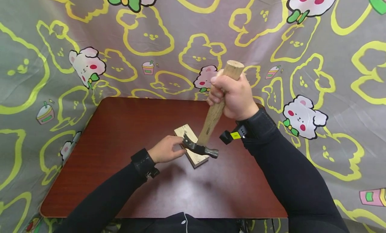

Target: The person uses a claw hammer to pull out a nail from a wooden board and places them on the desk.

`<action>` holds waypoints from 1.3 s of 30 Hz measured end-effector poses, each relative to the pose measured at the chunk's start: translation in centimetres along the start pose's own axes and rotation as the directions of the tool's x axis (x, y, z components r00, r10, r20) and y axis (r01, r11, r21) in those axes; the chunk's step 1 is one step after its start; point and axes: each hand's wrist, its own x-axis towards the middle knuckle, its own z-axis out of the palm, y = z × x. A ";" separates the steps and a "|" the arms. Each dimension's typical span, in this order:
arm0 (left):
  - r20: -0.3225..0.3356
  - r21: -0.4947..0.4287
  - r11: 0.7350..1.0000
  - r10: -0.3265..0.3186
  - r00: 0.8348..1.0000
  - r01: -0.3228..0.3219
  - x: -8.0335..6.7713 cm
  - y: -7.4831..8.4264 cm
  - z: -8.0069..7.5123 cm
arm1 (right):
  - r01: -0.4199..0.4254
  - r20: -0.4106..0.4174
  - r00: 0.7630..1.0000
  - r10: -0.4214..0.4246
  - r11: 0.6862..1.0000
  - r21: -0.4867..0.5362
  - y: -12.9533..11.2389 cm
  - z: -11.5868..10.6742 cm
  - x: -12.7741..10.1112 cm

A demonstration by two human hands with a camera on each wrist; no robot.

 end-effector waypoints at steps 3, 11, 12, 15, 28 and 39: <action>-0.054 -0.008 1.000 0.006 0.999 -0.006 -0.3 -0.1 0.0 | -0.017 0.006 1.000 0.017 1.000 -0.005 0.3 0.1 0.3; -0.111 -0.005 1.000 0.021 0.994 -0.022 -0.8 -0.3 -0.1 | -0.039 0.017 0.999 0.040 0.999 -0.015 0.8 0.1 0.9; -0.115 -0.004 1.000 0.025 0.993 -0.026 -0.8 -0.3 -0.1 | -0.043 0.020 0.999 0.044 0.999 -0.022 0.9 0.1 1.0; -0.122 0.010 1.000 0.029 0.992 -0.028 -0.9 -0.3 -0.2 | -0.055 0.030 0.998 0.056 0.998 -0.031 1.1 0.1 1.3; -0.161 0.091 0.994 0.069 0.985 -0.055 -0.9 -0.1 0.2 | -0.068 0.069 0.995 0.071 0.996 -0.048 1.8 -0.2 1.5; -0.201 0.282 0.957 0.123 0.972 -0.063 -1.0 -0.2 0.3 | -0.053 0.092 0.994 0.055 0.998 -0.024 2.0 -0.7 1.2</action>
